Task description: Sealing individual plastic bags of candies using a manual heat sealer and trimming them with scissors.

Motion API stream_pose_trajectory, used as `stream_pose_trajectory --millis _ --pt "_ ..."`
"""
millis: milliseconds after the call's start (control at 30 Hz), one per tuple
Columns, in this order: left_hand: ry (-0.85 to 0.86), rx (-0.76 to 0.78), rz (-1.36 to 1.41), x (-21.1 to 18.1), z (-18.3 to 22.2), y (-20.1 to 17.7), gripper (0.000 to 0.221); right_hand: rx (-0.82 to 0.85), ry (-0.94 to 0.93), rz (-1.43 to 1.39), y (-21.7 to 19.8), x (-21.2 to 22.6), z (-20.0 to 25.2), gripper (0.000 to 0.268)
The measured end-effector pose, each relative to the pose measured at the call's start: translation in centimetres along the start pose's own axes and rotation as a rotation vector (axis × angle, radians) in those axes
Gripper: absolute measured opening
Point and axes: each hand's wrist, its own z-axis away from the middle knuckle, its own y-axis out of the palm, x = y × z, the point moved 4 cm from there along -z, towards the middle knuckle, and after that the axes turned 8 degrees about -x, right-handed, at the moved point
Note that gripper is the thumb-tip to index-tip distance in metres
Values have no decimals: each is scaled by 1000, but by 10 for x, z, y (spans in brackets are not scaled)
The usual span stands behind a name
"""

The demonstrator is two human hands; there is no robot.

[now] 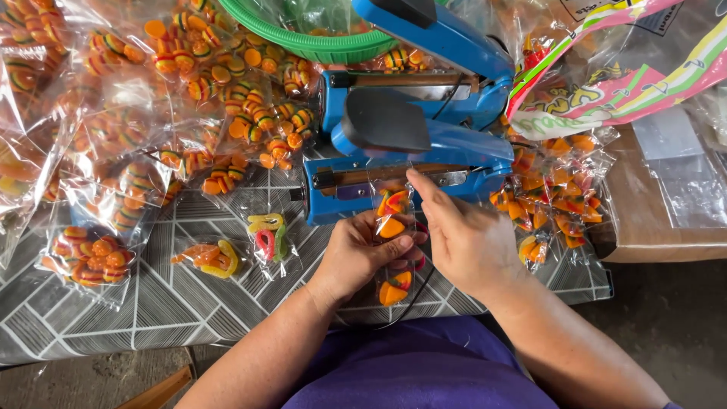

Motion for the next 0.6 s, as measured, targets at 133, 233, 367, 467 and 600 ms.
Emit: stream_pose_trajectory --millis 133,233,367,467,600 --pt "-4 -18 13 5 -1 -1 42 589 224 182 6 6 -17 59" --pt "45 -27 -31 3 -3 -2 41 873 335 239 18 11 -19 70" --pt "92 -29 -86 42 -19 -24 36 936 321 231 36 17 -16 68" --pt "112 -22 -144 40 -20 -25 32 914 315 221 38 24 -24 69" --pt "105 -30 -61 18 -8 -9 34 793 323 181 25 20 -28 60"
